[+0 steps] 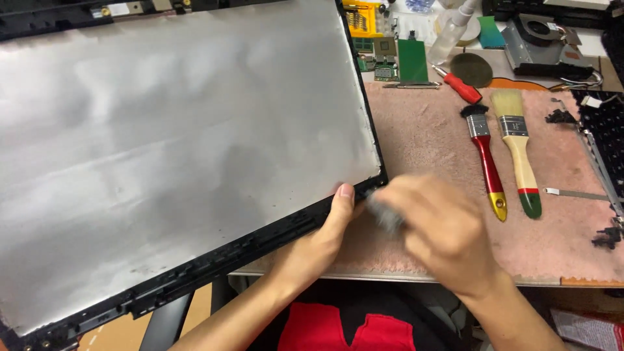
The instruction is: Wiping down the inner surface of a laptop screen bezel with a cleaning pad on a repair bench.
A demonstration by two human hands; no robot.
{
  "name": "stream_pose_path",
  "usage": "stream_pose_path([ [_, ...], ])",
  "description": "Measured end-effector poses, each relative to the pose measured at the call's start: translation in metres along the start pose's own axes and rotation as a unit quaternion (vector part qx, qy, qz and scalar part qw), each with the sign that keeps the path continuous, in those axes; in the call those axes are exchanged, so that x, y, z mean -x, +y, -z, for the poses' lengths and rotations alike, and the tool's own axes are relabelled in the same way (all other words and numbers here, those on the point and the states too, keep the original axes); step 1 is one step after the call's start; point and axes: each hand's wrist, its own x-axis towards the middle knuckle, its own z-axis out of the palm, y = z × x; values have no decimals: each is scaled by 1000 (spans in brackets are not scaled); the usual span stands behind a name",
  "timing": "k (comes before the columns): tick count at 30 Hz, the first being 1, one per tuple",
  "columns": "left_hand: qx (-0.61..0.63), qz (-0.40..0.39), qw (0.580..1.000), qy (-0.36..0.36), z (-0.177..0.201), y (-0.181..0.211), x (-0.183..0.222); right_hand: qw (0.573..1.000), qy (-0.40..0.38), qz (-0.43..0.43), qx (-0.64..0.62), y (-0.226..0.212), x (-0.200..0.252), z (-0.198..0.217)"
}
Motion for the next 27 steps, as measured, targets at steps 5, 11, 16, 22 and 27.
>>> stream_pose_path([
  [5, -27, -12, 999, 26, 3, 2, 2, 999, 6, -19, 26, 35, 6, 13],
  [11, 47, 126, 988, 79, 6, 49, 27, 991, 11, -11, -134, 16, -12, 44],
  [16, 20, -10, 998, 60, 16, 18, 12, 982, -17, -50, -180, -13, -22, 43],
  [22, -76, 104, 990, 49, 21, 34, 16, 980, 4, -91, -174, -20, -23, 38],
  [27, -114, 164, 980, -6, 18, 42, 19, 987, 4, -105, -119, -20, -13, 27],
])
